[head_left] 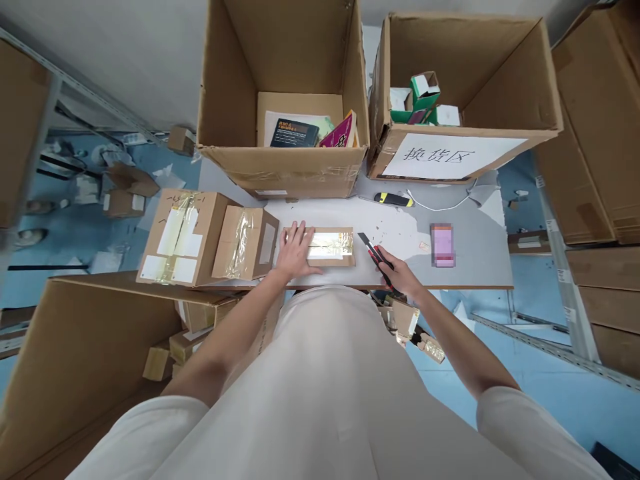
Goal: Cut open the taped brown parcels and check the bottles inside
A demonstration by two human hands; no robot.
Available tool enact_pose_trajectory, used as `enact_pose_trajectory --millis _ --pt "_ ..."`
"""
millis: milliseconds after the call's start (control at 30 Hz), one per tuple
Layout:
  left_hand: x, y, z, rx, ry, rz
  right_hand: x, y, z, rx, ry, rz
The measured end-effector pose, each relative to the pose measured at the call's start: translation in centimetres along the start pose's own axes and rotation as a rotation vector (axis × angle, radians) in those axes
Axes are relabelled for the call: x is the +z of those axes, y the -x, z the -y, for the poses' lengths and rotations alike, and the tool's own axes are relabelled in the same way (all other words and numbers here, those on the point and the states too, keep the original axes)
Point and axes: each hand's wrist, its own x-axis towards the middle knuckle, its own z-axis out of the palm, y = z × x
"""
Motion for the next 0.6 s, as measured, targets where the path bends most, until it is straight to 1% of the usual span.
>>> enact_pose_trajectory --millis 67,133,233,333,400,500,600 --pt "-0.4 -0.7 0.2 -0.031 -0.053 0.096 1.0 -0.5 -0.2 -0.004 -0.111 0.011" --pt "-0.7 -1.0 0.1 -0.059 -0.085 0.154 1.6 -0.8 -0.2 -0.016 -0.164 0.026" --pt "-0.9 -0.9 -0.1 -0.08 -0.094 0.174 2.0 -1.2 -0.1 -0.036 -0.181 0.023" --pt "-0.8 -1.0 -0.4 -0.11 -0.081 0.156 1.6 -1.6 0.1 -0.041 -0.18 0.043" --pt "-0.7 -1.1 -0.4 -0.139 -0.073 0.139 0.8 -2.0 0.1 -0.043 -0.149 0.078" --pt "-0.6 -1.2 -0.5 -0.15 -0.068 0.141 -0.5 -2.5 0.4 -0.043 -0.041 0.15" --pt "-0.6 -1.3 -0.5 -0.145 -0.073 0.164 -1.4 -3.0 1.1 -0.068 0.1 0.154"
